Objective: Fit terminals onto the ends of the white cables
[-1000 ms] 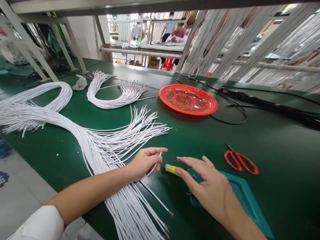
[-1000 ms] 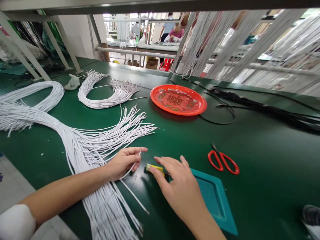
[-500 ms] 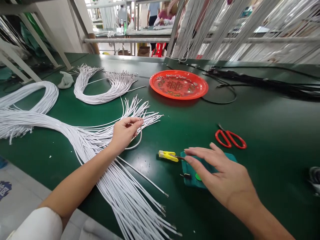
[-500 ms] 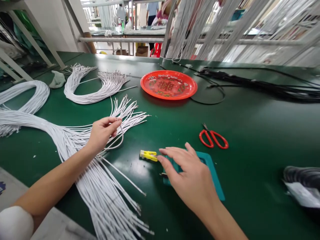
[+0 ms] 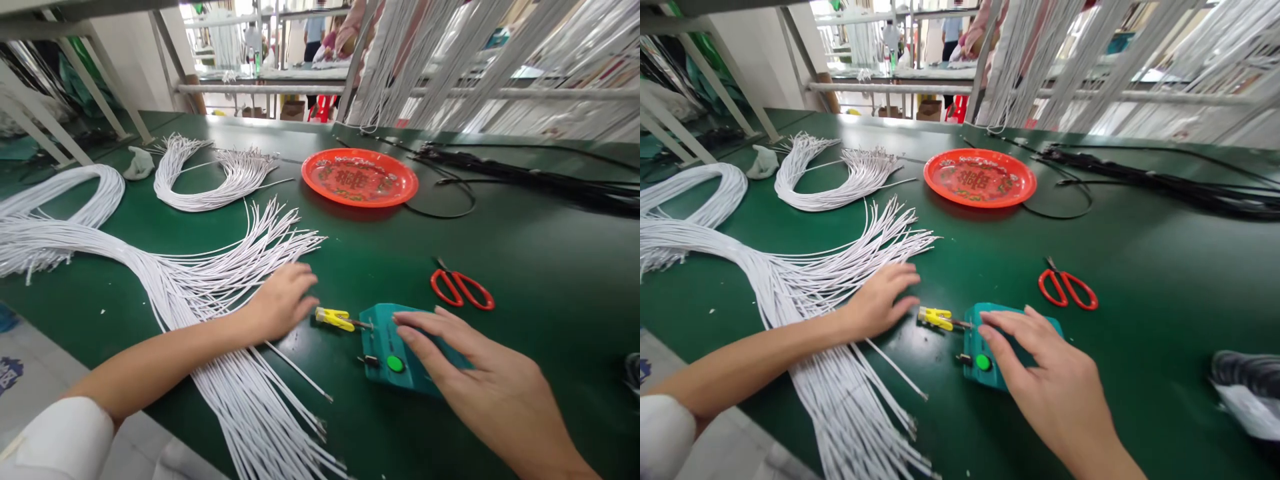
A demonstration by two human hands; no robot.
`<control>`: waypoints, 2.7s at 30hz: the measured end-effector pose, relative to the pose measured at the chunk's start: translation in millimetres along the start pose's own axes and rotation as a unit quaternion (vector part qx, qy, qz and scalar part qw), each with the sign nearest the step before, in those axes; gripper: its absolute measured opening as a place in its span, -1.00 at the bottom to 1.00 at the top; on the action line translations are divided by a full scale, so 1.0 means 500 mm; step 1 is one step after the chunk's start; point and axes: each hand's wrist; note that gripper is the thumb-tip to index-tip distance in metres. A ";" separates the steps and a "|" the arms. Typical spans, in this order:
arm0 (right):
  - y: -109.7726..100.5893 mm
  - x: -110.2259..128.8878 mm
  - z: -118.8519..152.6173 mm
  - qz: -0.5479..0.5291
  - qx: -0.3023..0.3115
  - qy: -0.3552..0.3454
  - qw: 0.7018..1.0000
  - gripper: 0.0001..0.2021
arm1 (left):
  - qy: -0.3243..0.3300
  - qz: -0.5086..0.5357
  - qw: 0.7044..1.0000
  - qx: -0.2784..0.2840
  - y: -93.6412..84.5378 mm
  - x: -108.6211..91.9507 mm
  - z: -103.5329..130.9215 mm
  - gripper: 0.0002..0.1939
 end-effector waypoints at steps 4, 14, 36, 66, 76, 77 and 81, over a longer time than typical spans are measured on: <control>-0.001 -0.012 0.004 0.017 -0.001 0.004 1.000 -0.71 | 0.150 0.023 0.972 0.178 -0.014 -0.056 0.079 -0.65; 0.025 0.020 0.000 -0.005 0.026 -0.095 0.995 -0.79 | -0.130 0.267 0.947 0.123 -0.009 -0.067 0.061 -0.82; 0.152 0.102 -0.034 -0.348 0.023 0.199 0.916 -0.84 | -0.230 0.628 0.744 0.006 -0.024 -0.040 0.044 -0.75; 0.181 0.071 -0.016 -0.396 0.016 0.370 0.840 -0.70 | -0.275 0.485 0.827 0.070 -0.002 -0.055 0.055 -0.76; 0.214 0.092 -0.002 -0.465 -0.056 0.387 0.794 -0.67 | -0.298 0.599 0.743 0.009 -0.002 -0.071 0.051 -0.61; 0.213 0.092 -0.001 -0.437 -0.053 0.367 0.819 -0.68 | -0.295 0.598 0.745 0.007 -0.002 -0.071 0.052 -0.61; 0.194 0.088 -0.001 -0.266 -0.029 0.205 0.941 -0.80 | -0.293 0.562 0.773 0.011 -0.003 -0.068 0.053 -0.65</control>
Point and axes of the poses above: each hand's wrist, its own z-axis away from the middle knuckle, its own y-axis out of the palm, x = y × z, and after that the axes turned 12 degrees about -z, right-handed
